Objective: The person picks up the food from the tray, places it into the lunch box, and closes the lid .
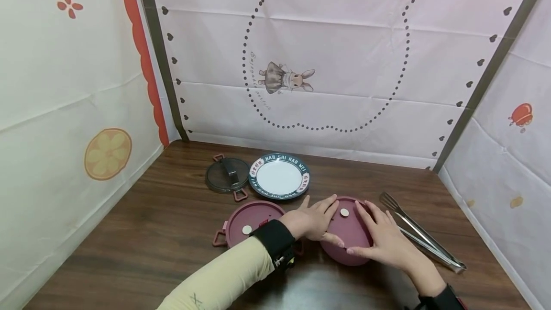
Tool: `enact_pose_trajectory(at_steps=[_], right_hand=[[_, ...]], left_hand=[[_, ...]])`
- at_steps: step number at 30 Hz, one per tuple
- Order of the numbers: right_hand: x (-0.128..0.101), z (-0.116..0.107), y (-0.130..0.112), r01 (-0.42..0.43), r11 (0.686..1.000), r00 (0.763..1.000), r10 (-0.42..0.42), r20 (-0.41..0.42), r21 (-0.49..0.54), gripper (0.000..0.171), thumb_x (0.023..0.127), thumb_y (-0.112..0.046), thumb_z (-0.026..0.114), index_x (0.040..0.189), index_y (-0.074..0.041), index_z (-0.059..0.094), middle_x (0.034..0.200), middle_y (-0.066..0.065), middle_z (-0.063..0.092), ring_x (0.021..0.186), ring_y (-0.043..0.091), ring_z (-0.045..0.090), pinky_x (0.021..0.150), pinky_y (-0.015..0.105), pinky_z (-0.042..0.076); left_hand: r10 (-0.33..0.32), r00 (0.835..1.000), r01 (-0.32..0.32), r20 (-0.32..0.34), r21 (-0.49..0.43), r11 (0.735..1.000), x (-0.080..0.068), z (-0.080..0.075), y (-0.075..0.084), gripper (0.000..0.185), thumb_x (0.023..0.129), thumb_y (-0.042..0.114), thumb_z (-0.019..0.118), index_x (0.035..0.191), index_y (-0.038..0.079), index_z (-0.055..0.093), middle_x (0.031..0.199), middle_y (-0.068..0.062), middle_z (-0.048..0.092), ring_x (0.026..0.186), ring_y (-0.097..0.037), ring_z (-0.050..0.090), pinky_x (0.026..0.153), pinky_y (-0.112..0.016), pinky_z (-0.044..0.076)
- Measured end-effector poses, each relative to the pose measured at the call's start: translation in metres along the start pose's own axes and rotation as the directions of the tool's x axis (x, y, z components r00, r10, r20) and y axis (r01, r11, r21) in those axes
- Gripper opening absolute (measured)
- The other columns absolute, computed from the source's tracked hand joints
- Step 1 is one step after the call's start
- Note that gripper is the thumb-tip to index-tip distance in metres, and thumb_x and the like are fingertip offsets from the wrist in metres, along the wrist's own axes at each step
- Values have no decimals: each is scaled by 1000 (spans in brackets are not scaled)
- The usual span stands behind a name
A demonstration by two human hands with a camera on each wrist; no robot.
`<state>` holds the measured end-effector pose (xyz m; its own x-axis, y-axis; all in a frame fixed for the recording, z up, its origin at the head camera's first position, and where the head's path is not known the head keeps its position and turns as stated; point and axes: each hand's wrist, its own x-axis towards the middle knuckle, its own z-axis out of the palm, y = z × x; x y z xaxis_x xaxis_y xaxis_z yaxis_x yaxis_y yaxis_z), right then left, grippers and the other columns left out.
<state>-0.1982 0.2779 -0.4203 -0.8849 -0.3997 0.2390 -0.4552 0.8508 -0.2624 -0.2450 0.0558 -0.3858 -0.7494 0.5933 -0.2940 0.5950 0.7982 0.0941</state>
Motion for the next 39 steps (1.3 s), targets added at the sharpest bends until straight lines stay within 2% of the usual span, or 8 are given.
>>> enact_pose_trajectory(at_steps=[8, 17, 22, 26, 29, 32, 35, 39], right_hand=[[16, -5, -2, -1, 1000, 993, -1, 119, 17, 117, 72, -68, 74, 156, -2, 28, 163, 24, 22, 149, 48, 22, 112, 75, 21], [16, 3, -1, 56, 998, 996, -56, 71, 0, 114, 70, -70, 75, 155, -6, 33, 162, 25, 25, 147, 48, 25, 112, 68, 30], [16, 0, 5, 50, 989, 997, -58, 55, 138, 119, 69, -58, 83, 159, -9, 23, 163, 27, 19, 148, 54, 17, 108, 76, 27], [6, -6, 18, 2, 952, 993, -37, 108, 306, 131, 67, -42, 90, 161, -6, 5, 162, 33, 12, 145, 58, 16, 105, 77, 29], [-5, -10, 28, -70, 924, 984, 3, 177, 376, 136, 67, -34, 92, 158, 1, -3, 160, 36, 13, 144, 54, 22, 108, 66, 34], [-12, -11, 36, -114, 919, 980, 41, 196, 377, 129, 68, -36, 91, 157, 5, 8, 154, 33, 34, 138, 44, 41, 106, 45, 46], [-14, -9, 40, -122, 923, 983, 60, 175, 365, 114, 69, -40, 90, 152, 4, 26, 142, 25, 55, 126, 27, 57, 95, 26, 51], [-10, -8, 40, -90, 949, 992, 58, 113, 302, 108, 66, -44, 91, 147, 5, 36, 132, 20, 63, 117, 23, 63, 92, 31, 55]], left_hand=[[2, 1000, -2, 3, 4, 1000, 6, 2, 3, 101, 87, 76, 46, 162, 26, -1, 169, 10, -9, 156, -8, 9, 127, -52, 6], [67, 998, -66, -2, -82, 994, 0, 2, -1, 101, 89, 73, 49, 162, 21, 1, 170, 4, -8, 155, -14, 18, 127, -46, 15], [105, 994, -107, -20, -206, 973, 0, 1, -12, 115, 85, 66, 64, 161, 11, -3, 170, -7, -8, 156, -18, 14, 124, -40, 26], [51, 999, -53, -14, -298, 953, 1, 3, -18, 124, 80, 62, 73, 160, 7, -4, 168, -11, 14, 153, -18, 25, 120, -32, 33], [22, 999, -28, -24, -286, 958, 3, 2, -18, 123, 78, 61, 76, 160, 4, 6, 159, -13, 39, 144, -18, 43, 114, -31, 41], [0, 998, -18, -68, -259, 966, 4, 1, -16, 116, 73, 60, 81, 156, 2, 24, 145, -13, 56, 131, -19, 56, 105, -31, 48], [-1, 994, -28, -111, -257, 966, 7, 1, -17, 105, 70, 58, 84, 148, 3, 39, 135, -11, 62, 121, -19, 61, 98, -30, 52], [29, 986, -76, -163, -289, 954, 8, 1, -25, 99, 70, 54, 86, 145, 6, 43, 131, -9, 63, 118, -18, 62, 94, -29, 52]])
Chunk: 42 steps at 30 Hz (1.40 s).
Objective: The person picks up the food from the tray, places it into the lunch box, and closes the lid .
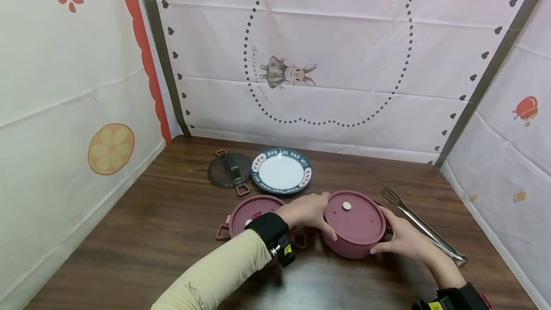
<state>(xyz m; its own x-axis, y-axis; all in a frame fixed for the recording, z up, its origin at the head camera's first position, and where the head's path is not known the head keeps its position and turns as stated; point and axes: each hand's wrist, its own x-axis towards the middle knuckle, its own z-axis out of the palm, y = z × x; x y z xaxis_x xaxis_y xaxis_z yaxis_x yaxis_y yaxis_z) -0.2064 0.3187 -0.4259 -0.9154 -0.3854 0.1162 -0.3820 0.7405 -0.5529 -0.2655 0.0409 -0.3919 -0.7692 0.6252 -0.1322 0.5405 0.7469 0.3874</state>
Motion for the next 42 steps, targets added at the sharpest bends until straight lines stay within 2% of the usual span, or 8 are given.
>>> enact_pose_trajectory(at_steps=[5, 11, 17, 22, 27, 32, 35, 42], right_hand=[[7, -10, -14, 31, 997, 996, -37, -80, -76, 111, 63, -41, 93, 146, 7, 37, 130, 22, 64, 115, 34, 64, 92, 45, 55], [17, -27, -45, 62, 997, 994, -66, -83, -50, 108, 66, -43, 91, 149, 0, 37, 130, 18, 65, 115, 33, 66, 92, 47, 55], [36, -24, -85, 127, 991, 988, -129, -85, -34, 106, 65, -43, 92, 148, -3, 40, 127, 14, 68, 112, 27, 67, 90, 44, 56], [53, -8, -119, 195, 980, 980, -194, -43, 35, 103, 68, -41, 90, 148, -2, 39, 127, 14, 67, 109, 25, 69, 87, 38, 58], [67, 14, -147, 195, 977, 981, -196, -4, 87, 106, 67, -46, 90, 150, -4, 37, 128, 11, 67, 109, 20, 68, 90, 39, 57], [77, 38, -167, 182, 980, 983, -183, 7, 78, 106, 64, -50, 91, 148, -9, 40, 126, 7, 68, 113, 19, 66, 94, 42, 55], [78, 48, -174, 164, 982, 986, -166, 20, 89, 104, 63, -50, 91, 147, -12, 42, 128, 5, 67, 117, 19, 65, 97, 44, 53], [78, 61, -180, 150, 987, 988, -152, 27, 62, 109, 63, -50, 91, 150, -12, 38, 132, 8, 65, 120, 22, 64, 98, 46, 53]], left_hand=[[66, 996, -69, -55, -54, 996, -5, -20, -5, 101, 70, 50, 88, 150, 10, 40, 136, -7, 62, 122, -20, 62, 100, -32, 52], [105, 991, -109, -80, -47, 993, -25, -60, -7, 95, 72, 47, 87, 148, 13, 42, 138, -3, 60, 124, -20, 61, 104, -36, 50], [75, 993, -79, -92, -46, 996, -65, -95, -22, 97, 70, 49, 88, 149, 14, 43, 137, -3, 62, 125, -19, 60, 105, -39, 49], [7, 995, -11, -96, -39, 999, -103, -111, -45, 100, 66, 55, 88, 147, 17, 44, 131, 0, 65, 121, -16, 61, 101, -39, 50], [-47, 995, 44, -83, -35, 998, -139, -116, -66, 106, 66, 58, 86, 150, 14, 39, 128, -4, 67, 117, -19, 63, 98, -41, 53], [-85, 993, 77, -85, -96, 992, -168, -110, -88, 109, 68, 57, 86, 153, 12, 35, 133, -6, 65, 120, -20, 62, 100, -44, 53], [-96, 992, 85, -87, -120, 989, -178, -104, -97, 107, 68, 56, 86, 153, 12, 36, 132, -5, 65, 119, -18, 63, 99, -43, 53], [-79, 993, 65, -88, -157, 985, -187, -93, -108, 106, 71, 52, 86, 152, 9, 35, 132, -8, 65, 120, -20, 63, 100, -44, 53]])
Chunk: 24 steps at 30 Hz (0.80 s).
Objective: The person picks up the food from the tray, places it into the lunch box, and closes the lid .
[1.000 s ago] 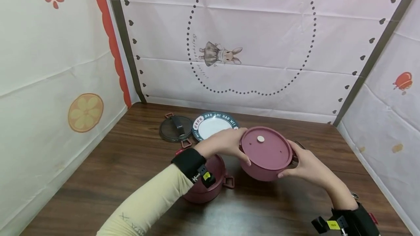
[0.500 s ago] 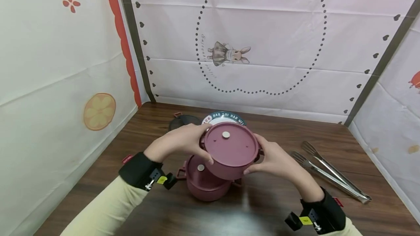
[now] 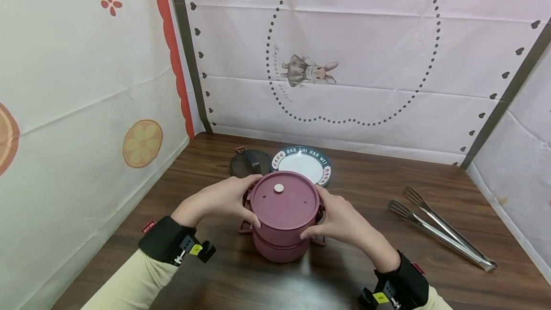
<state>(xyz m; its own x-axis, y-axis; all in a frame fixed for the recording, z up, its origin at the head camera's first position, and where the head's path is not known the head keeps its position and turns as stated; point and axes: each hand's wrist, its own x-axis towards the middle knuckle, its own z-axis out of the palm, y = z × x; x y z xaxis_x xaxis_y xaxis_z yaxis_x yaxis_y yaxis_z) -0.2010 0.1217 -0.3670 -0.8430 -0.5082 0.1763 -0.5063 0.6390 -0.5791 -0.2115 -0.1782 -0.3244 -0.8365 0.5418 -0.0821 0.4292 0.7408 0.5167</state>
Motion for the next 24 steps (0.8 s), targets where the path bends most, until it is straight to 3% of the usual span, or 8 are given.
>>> enact_pose_trajectory(at_steps=[12, 19, 21, 24], right_hand=[[-2, 3, -1, -2, 1000, 1000, 2, 28, 14, 112, 67, -52, 89, 154, -10, 32, 134, 10, 64, 120, 22, 63, 97, 45, 53], [-8, 2, 1, -42, 995, 997, 36, 62, 85, 114, 79, -57, 77, 161, -11, 12, 161, 16, 34, 146, 31, 38, 113, 55, 40], [-9, 2, 1, -39, 991, 997, 31, 71, 124, 108, 84, -54, 74, 161, -13, 10, 160, 15, 34, 144, 30, 41, 111, 54, 41], [-9, 4, 3, -33, 982, 995, 15, 99, 188, 103, 89, -47, 71, 162, -15, 6, 159, 14, 36, 139, 27, 47, 109, 51, 43]], left_hand=[[-13, 1000, 14, 17, -55, 998, -5, 2, -1, 105, 72, 49, 87, 153, 9, 33, 133, -9, 64, 119, -20, 62, 101, -45, 52], [-14, 999, 18, 38, -94, 995, -8, 6, -10, 101, 79, 50, 81, 157, 14, 28, 139, -9, 60, 109, -20, 58, 90, -39, 51], [-6, 999, 10, 33, -103, 995, -10, 8, -13, 101, 81, 50, 78, 159, 15, 24, 142, -10, 57, 107, -22, 56, 87, -39, 48], [23, 999, -19, 35, -130, 991, -13, 14, -18, 99, 86, 48, 74, 161, 16, 17, 151, -12, 49, 124, -24, 54, 100, -45, 48]])
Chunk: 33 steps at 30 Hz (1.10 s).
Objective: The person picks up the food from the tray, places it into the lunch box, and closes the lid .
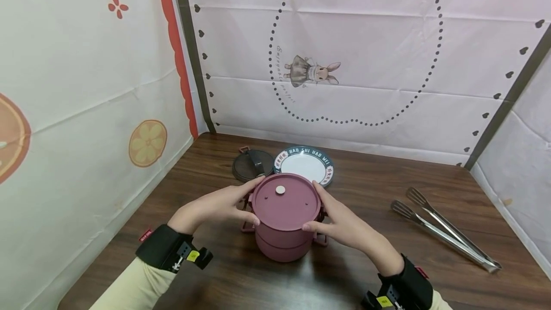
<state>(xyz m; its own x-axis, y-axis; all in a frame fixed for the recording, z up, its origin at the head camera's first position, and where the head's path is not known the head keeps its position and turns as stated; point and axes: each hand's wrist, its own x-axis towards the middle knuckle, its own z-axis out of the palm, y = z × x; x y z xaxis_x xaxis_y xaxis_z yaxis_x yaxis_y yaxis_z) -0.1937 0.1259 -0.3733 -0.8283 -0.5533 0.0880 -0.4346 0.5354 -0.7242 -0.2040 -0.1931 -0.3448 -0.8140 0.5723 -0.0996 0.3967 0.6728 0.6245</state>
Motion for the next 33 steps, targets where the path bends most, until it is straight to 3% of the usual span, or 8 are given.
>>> enact_pose_trajectory(at_steps=[4, 6, 11, 16, 20, 33], right_hand=[[0, 2, 3, 0, 999, 1000, -1, 25, 39, 101, 92, -44, 68, 162, -17, 1, 161, 14, 31, 139, 26, 46, 110, 50, 43], [-1, 2, 5, 4, 999, 1000, -5, 20, 43, 100, 92, -46, 68, 162, -18, 2, 160, 13, 33, 138, 25, 48, 109, 49, 44], [-5, -1, 16, 69, 997, 997, -68, -21, 45, 90, 89, -42, 73, 159, -18, 22, 150, 10, 50, 127, 26, 60, 103, 44, 52], [-7, -6, 26, 113, 993, 992, -115, -47, -41, 54, 94, -28, 68, 143, -11, 52, 134, 11, 65, 115, 30, 67, 94, 41, 57], [-7, -9, 29, 80, 993, 995, -85, -56, -85, 39, 95, -21, 67, 132, -9, 61, 119, 8, 72, 107, 25, 71, 90, 38, 58], [-11, -11, 46, 36, 982, 998, -46, -47, -186, 35, 90, -20, 73, 120, -3, 66, 102, 5, 75, 95, 18, 72, 81, 34, 60]], left_hand=[[19, 999, -16, 38, -76, 997, 0, 9, -9, 95, 91, 42, 71, 160, 16, 11, 156, -14, 42, 137, -30, 48, 111, -53, 42], [11, 999, -7, 44, -100, 995, 1, 13, -14, 90, 92, 37, 71, 160, 18, 13, 153, -13, 44, 135, -29, 50, 110, -52, 43], [-6, 1000, 6, 10, 6, 1000, 4, 18, -27, 59, 98, 26, 64, 151, 14, 41, 141, -8, 58, 124, -23, 58, 103, -46, 49], [-33, 999, 34, -12, 96, 995, 3, 20, -41, 38, 98, 29, 63, 132, 10, 62, 120, -1, 69, 102, -11, 61, 90, -39, 53], [-7, 1000, 8, -13, 119, 993, 2, 22, -46, 34, 98, 29, 63, 126, 11, 65, 113, 2, 70, 96, -6, 61, 86, -35, 54], [-18, 999, 21, -38, 105, 994, 8, 28, -51, 32, 94, 28, 68, 125, 19, 66, 113, 7, 71, 102, -9, 66, 90, -38, 56]])
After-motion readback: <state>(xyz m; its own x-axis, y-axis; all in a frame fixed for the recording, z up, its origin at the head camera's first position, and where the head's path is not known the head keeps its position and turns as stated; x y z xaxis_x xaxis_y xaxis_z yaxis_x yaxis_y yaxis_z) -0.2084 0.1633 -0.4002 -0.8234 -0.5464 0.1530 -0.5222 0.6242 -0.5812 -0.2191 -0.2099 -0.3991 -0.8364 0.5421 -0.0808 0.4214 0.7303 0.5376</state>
